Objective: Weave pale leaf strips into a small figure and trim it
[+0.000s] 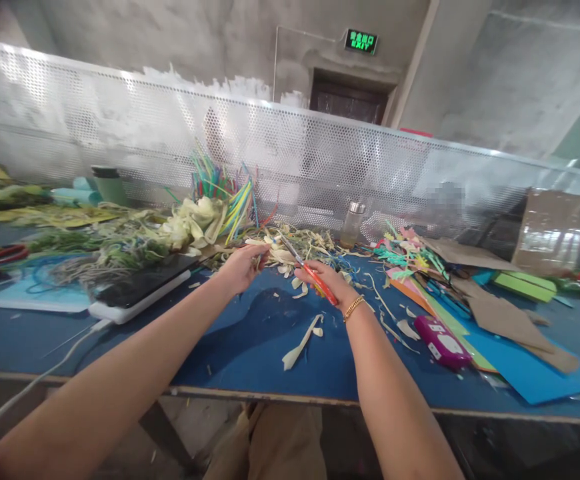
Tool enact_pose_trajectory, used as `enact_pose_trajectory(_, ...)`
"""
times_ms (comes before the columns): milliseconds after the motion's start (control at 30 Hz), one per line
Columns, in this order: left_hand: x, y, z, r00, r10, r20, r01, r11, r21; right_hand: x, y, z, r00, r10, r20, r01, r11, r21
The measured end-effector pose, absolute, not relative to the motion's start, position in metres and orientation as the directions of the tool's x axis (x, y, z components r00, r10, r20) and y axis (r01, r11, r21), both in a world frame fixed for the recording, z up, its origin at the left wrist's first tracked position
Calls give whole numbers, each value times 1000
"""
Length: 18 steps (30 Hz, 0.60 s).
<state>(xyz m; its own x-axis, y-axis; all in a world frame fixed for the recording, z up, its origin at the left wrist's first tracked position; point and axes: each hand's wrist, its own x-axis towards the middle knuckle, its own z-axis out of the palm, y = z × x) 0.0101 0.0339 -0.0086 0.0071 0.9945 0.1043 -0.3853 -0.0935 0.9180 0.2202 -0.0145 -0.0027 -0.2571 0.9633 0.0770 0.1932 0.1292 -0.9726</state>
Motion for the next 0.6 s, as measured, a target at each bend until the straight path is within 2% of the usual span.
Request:
enact_pose_trajectory(333,15,30,-14,72,990,117,-290,-92,953,217,-8,-6,-245,970,-2,156,37,-987)
enact_pose_trajectory(600,14,31,-13,70,989,132,-283,-107,953,215,-12,-7,-267,963,42,198,98,-975)
